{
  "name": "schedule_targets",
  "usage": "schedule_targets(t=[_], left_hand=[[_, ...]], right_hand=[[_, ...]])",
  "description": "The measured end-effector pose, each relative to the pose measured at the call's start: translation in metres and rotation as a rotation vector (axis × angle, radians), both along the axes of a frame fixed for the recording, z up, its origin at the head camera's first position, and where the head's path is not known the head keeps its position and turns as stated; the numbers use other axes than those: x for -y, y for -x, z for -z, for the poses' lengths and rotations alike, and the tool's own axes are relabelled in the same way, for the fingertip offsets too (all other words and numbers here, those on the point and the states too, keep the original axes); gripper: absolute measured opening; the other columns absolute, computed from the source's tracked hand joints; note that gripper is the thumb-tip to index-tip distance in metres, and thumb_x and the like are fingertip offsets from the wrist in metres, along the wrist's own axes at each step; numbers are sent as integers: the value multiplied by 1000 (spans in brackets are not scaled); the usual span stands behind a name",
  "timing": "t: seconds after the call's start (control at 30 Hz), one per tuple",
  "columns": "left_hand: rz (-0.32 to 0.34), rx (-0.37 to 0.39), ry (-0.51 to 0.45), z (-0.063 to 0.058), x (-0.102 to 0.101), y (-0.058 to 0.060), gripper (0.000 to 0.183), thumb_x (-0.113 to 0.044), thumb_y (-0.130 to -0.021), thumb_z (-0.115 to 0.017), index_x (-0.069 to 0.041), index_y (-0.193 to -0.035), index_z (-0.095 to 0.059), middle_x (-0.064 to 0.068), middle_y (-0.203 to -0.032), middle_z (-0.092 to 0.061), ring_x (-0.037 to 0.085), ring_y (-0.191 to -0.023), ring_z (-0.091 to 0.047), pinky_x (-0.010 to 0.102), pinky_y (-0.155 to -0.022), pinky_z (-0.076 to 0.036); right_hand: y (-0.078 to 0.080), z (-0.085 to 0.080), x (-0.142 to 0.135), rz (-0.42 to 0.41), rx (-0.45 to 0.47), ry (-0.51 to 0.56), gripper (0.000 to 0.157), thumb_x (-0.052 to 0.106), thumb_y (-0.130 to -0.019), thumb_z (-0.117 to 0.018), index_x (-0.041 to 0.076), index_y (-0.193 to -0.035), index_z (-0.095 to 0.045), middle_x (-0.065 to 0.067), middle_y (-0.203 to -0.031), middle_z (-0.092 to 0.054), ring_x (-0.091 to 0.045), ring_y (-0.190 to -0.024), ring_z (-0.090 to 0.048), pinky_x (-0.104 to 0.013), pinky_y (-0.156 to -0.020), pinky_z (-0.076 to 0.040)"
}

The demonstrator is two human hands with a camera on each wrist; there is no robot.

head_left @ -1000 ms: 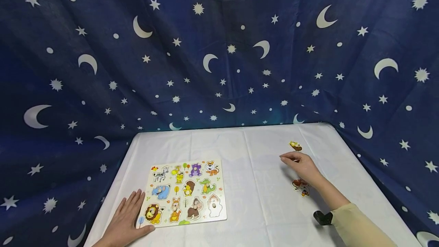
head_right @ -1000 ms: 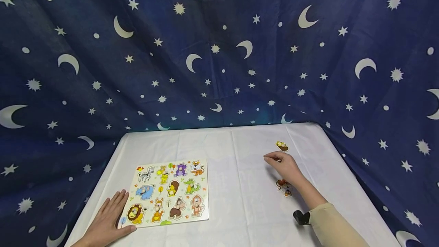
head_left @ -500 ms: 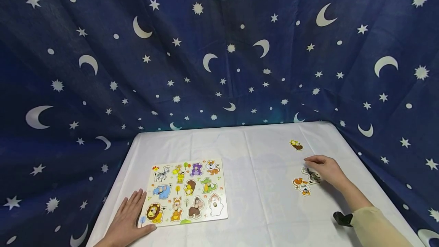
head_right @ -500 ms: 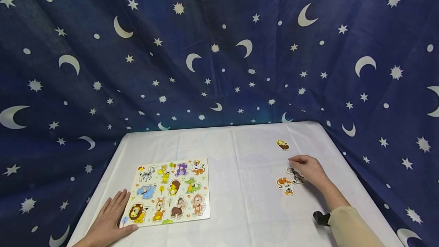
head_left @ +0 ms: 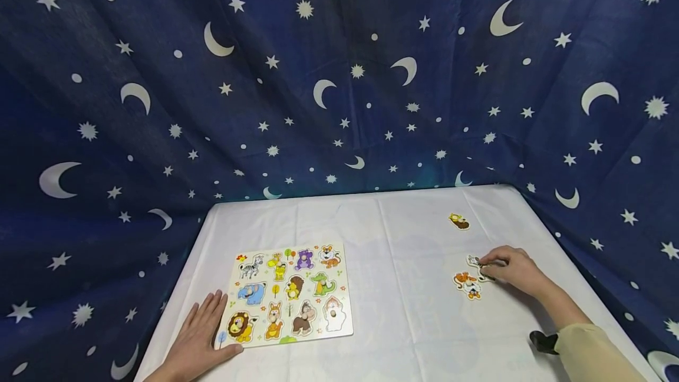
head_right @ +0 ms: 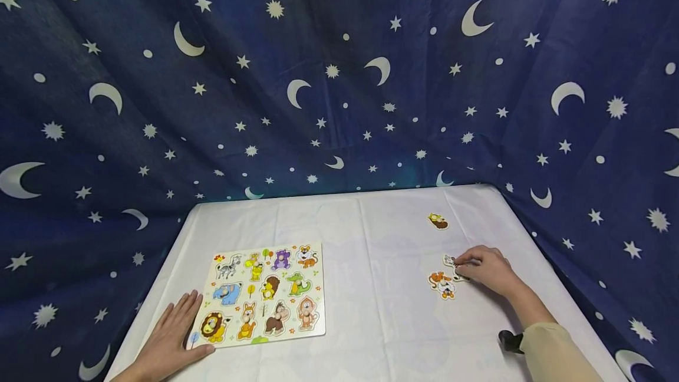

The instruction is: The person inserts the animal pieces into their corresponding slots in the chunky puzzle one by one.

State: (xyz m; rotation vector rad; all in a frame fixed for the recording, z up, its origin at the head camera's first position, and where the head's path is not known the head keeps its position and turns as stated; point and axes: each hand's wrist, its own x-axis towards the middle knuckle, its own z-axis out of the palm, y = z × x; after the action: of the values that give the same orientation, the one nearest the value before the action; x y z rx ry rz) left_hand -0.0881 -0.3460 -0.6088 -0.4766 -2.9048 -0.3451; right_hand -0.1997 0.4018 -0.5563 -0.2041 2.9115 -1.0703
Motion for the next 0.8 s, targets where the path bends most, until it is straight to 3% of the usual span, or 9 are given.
schedule_targets(t=[0.23,0.4,0.8], left_hand=[[-2,-9,2,-1,-1,1,117,-74,-77,-72,-3,-160,-30,19,-163,-32,12,-156,0,32,-124,9],[-18,19,-6,-4,-2,0,117,-74,-76,-73,-3,-160,-31,20,-162,-33,16,-157,-4,33,-125,8],[-31,55,-24,-11,-6,-2,116,-72,-78,-73,-2,-160,-31,20,-164,-31,23,-157,-9,37,-125,7]], right_hand=[[0,3,-6,-11,15,-7,19,30,-86,-82,18,-100,-79,-16,-119,-65,-43,-119,-46,-61,-96,-37],[-1,4,-7,-29,27,15,18,28,-87,-82,17,-101,-79,-16,-119,-64,-42,-120,-46,-61,-97,-38],[-3,1,-10,-62,17,34,16,24,-88,-82,16,-102,-79,-7,-114,-66,-18,-109,-54,-49,-95,-46]])
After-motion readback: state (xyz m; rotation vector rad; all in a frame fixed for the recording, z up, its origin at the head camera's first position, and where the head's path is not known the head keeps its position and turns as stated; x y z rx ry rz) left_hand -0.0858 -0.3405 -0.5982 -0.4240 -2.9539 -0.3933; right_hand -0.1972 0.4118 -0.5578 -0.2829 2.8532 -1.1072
